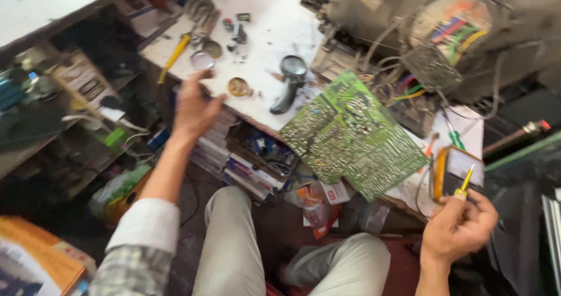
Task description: The person inspects a green circuit board using a magnifying glass and a yellow probe. They then pick up a small cylindrical component and place it on the board. Finally, they handle a larger electronic component with wires.
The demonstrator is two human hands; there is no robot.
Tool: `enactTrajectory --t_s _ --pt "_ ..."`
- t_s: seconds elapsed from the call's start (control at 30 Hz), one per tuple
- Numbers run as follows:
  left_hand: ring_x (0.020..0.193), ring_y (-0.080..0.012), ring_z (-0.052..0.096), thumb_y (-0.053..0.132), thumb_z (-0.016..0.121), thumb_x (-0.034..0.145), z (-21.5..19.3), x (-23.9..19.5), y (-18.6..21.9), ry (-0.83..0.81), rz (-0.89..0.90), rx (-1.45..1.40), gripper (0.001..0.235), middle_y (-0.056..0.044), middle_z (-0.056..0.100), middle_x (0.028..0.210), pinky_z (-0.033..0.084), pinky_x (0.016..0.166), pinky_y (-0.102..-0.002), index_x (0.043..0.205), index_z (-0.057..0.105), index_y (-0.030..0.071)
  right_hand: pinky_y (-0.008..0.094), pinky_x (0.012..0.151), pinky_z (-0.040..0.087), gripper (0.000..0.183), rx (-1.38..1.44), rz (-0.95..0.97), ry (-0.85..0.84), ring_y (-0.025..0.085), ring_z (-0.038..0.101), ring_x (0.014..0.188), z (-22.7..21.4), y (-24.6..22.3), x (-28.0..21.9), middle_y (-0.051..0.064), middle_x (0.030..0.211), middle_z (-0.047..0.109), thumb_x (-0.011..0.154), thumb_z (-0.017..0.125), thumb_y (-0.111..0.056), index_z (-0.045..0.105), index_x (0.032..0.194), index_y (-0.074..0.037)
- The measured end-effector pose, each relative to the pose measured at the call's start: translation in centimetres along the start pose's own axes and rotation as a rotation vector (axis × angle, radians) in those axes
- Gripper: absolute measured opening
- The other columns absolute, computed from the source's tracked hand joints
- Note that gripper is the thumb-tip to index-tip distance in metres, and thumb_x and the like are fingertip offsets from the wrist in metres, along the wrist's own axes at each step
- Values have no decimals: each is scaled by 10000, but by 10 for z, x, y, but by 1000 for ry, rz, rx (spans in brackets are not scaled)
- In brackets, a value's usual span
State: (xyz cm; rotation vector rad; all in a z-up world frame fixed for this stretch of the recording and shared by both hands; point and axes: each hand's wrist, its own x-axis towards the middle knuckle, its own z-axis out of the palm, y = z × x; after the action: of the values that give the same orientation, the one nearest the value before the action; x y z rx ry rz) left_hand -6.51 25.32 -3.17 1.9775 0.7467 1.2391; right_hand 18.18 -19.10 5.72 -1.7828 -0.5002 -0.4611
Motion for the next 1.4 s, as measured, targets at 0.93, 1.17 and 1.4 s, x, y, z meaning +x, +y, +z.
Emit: enactTrajectory --t_s 0.93,1.17,1.4 --pt "786 -344 611 58 717 939 -106 -15 50 169 159 432 147 -177 599 913 498 716 -441 1032 621 -5 367 823 525 30 -561 -685 -197 287 657 894 25 -3 -11 115 1036 693 1038 694 -34 690 1009 -27" --pt "537 -128 599 52 802 772 -96 -156 194 203 -134 195 225 -51 645 765 500 498 -273 972 700 47 320 790 616 394 245 -637 -692 265 715 963 120 -123 -145 138 1173 672 877 777 -48 652 1249 -18" --pt "656 -145 747 160 886 768 -31 -204 264 134 -37 -34 249 -42 705 740 592 605 -255 953 743 75 292 687 620 286 491 -324 -411 218 699 826 112 -130 -191 160 1060 637 910 762 -4 656 1176 -6"
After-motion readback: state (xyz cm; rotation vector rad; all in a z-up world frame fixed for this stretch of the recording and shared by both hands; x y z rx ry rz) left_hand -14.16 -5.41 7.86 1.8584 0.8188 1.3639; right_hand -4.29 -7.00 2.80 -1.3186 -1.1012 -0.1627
